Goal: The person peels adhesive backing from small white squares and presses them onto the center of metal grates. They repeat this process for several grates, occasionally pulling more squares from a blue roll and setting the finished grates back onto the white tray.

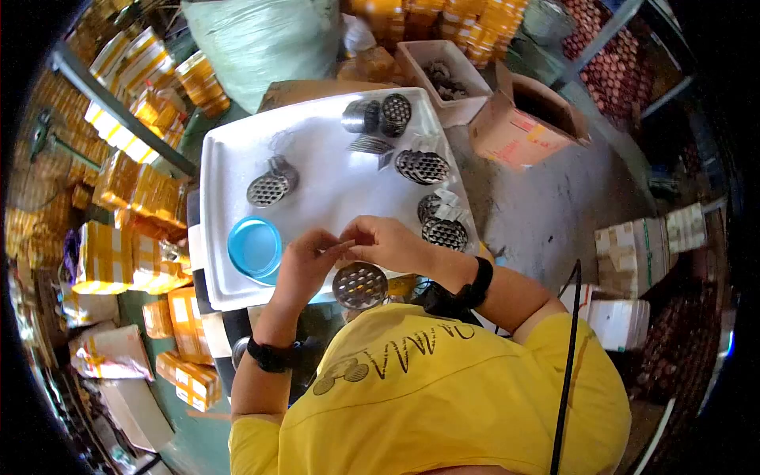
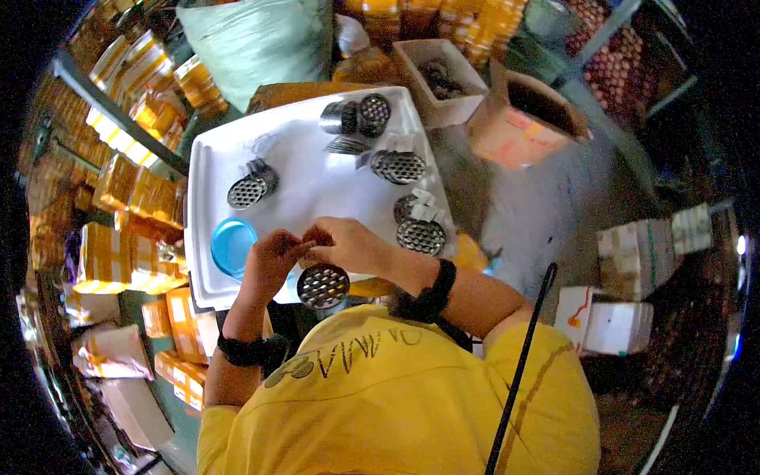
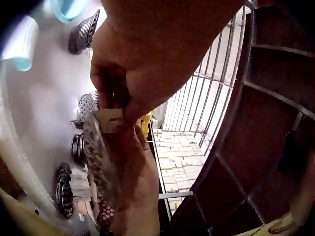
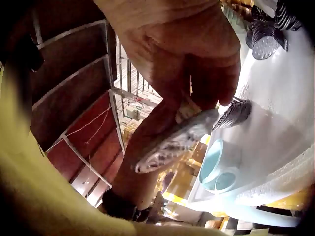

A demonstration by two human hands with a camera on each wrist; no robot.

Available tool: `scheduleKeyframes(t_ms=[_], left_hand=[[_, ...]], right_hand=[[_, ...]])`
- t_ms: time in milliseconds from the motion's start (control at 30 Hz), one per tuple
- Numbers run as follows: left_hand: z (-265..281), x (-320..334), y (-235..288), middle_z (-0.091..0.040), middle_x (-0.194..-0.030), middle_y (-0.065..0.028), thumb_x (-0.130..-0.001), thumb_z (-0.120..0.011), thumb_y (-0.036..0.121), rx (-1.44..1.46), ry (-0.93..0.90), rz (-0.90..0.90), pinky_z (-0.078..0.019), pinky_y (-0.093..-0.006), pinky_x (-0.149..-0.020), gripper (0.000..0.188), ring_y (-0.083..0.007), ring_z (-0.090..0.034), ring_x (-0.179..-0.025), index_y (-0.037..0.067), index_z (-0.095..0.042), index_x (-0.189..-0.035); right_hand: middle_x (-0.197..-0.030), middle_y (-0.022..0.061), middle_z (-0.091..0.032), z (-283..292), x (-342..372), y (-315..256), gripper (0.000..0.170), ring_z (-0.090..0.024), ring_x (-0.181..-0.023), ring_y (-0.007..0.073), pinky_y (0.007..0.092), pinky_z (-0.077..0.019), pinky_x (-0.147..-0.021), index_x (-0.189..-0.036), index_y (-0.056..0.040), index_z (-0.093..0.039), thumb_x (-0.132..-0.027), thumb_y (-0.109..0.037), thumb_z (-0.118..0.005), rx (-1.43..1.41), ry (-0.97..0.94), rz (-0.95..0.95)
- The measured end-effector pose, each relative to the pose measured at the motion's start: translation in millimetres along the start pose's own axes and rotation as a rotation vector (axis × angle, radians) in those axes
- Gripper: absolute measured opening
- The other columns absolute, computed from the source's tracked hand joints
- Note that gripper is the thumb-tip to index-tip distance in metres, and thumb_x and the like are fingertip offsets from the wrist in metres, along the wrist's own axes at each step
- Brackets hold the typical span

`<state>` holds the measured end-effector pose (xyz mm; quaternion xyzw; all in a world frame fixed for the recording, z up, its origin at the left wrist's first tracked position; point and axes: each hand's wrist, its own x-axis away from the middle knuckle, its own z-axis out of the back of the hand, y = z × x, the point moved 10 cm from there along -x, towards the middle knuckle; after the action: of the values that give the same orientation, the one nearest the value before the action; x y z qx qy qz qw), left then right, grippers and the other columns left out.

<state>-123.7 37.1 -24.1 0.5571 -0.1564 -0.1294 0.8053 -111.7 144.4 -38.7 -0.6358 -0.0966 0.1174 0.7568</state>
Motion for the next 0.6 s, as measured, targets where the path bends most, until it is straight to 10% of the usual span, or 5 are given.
scheduleKeyframes(t_ms=[267, 433, 600], left_hand=[[-43.1, -3.5, -7.5, -0.061, -0.081, -0.0041, -0.08, -0.059, 0.007, 0.146, -0.185, 0.113, -0.0458, -0.0237, -0.067, 0.009, -0.0085, -0.054, -0.074, -0.001, -0.059, -0.083], [-52.5, -3.8, -4.3, -0.06, -0.08, -0.0015, -0.08, -0.06, 0.007, 0.406, -0.187, 0.081, -0.045, -0.0245, -0.066, 0.008, -0.0084, -0.052, -0.075, -0.001, -0.059, -0.083], [-56.3, -3.3, -17.6, -0.059, -0.076, -0.0185, -0.077, -0.06, 0.022, -0.51, -0.147, -0.056, -0.0453, -0.0384, -0.059, 0.018, -0.035, -0.058, -0.07, 0.008, -0.063, -0.088]], right_hand=[[-0.076, 0.0089, -0.062, 36.1, 15.3, -8.9, 0.01, -0.056, -0.069, 0.0099, 0.0246, -0.0455, -0.063, -0.083, 0.0017, -0.056, -0.078, -0.005, -0.061, 0.144, 0.136, -0.04], [-0.077, 0.0187, -0.061, 30.7, 25.9, 11.3, 0.017, -0.061, -0.07, 0.0257, 0.0341, -0.0463, -0.065, -0.084, 0.0024, -0.057, -0.07, -0.006, -0.06, 0.143, 0.095, -0.034], [-0.077, 0.0198, -0.06, 20.0, 33.3, 42.6, 0.019, -0.06, -0.074, 0.0316, 0.0363, -0.0458, -0.066, -0.085, 0.0012, -0.057, -0.067, -0.004, -0.058, 0.136, 0.056, -0.067]])
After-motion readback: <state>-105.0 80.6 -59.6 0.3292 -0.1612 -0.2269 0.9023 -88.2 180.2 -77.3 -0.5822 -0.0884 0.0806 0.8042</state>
